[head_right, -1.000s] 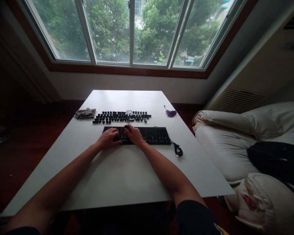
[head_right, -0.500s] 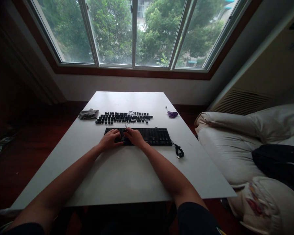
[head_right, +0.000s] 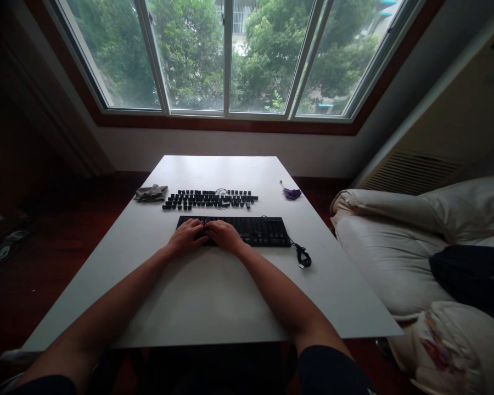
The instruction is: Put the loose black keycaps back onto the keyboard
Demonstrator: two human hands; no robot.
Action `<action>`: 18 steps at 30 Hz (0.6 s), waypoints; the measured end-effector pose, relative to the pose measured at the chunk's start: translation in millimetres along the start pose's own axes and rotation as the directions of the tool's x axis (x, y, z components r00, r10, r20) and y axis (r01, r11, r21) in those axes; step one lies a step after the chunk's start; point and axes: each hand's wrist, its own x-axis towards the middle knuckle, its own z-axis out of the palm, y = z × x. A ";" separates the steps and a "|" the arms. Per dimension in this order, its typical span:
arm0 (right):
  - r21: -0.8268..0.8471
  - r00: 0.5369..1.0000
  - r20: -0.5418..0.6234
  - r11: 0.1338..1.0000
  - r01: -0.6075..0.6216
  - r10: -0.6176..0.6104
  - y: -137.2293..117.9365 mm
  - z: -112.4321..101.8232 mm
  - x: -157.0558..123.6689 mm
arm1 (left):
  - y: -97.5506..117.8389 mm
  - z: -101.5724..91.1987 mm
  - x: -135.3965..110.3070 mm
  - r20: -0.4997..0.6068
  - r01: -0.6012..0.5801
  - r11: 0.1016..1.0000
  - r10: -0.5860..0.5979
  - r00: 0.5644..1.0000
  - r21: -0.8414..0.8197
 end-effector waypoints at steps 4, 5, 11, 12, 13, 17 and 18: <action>-0.022 0.998 -0.056 1.000 -0.014 0.013 -1.5 2.1 -1.0 | 1.1 1.4 1.0 -0.022 0.020 1.000 -0.020 1.000 -0.013; -0.009 0.996 -0.085 0.999 -0.037 0.036 -1.5 2.1 -1.2 | 1.0 1.9 1.7 -0.024 0.029 0.999 -0.030 0.999 -0.018; 0.096 0.975 -0.124 0.981 -0.171 0.182 -2.3 -1.1 -3.0 | 1.5 4.1 7.4 -0.029 0.072 0.997 -0.073 0.997 -0.021; 0.100 0.977 -0.116 0.981 -0.168 0.179 -2.6 -1.8 -3.3 | 1.9 4.4 8.1 -0.031 0.076 0.997 -0.076 0.997 -0.019; 0.102 0.978 -0.114 0.982 -0.160 0.172 -2.7 -2.4 -3.4 | 2.2 4.7 8.4 -0.034 0.079 0.997 -0.080 0.996 -0.017; 0.122 0.982 -0.113 0.983 -0.137 0.151 -2.0 -2.9 -2.9 | 2.0 6.8 7.7 -0.030 0.064 0.998 -0.064 0.997 -0.016; 0.142 0.980 -0.114 0.979 -0.144 0.161 -1.2 -2.8 -2.6 | 1.6 7.5 7.2 -0.028 0.054 0.998 -0.054 0.998 -0.018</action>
